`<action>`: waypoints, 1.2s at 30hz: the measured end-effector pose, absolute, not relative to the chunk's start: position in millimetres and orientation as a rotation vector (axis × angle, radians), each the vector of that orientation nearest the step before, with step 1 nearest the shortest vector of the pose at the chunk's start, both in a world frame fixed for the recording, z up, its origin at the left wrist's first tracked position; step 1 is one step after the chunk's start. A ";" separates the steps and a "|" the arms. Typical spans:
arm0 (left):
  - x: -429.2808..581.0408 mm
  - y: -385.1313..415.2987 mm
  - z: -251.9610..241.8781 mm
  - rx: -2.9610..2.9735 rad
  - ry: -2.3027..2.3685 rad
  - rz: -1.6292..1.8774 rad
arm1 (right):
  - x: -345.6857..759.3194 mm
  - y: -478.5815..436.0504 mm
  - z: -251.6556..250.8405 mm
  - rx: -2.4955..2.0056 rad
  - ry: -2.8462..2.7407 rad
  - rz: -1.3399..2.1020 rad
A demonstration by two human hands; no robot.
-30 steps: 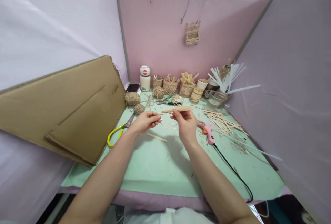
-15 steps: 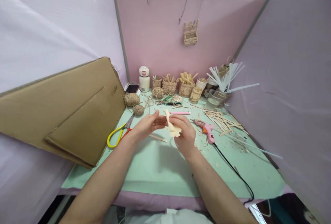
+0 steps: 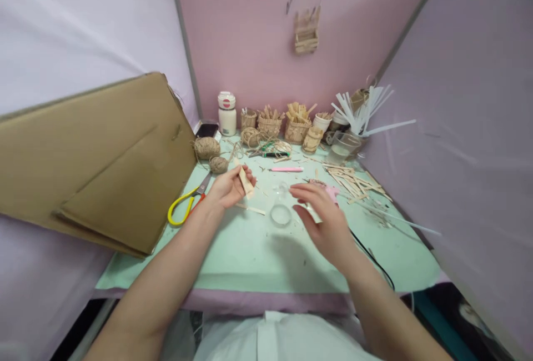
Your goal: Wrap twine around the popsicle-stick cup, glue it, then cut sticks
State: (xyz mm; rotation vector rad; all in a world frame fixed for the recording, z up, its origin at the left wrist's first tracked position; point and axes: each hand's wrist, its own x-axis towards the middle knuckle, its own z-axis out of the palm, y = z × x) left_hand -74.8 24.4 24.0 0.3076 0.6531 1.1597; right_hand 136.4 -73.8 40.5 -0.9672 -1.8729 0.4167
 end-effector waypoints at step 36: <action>-67.8 30.0 12.7 0.540 0.800 1.154 | 212.2 -174.7 -20.4 -1.346 -1.617 0.463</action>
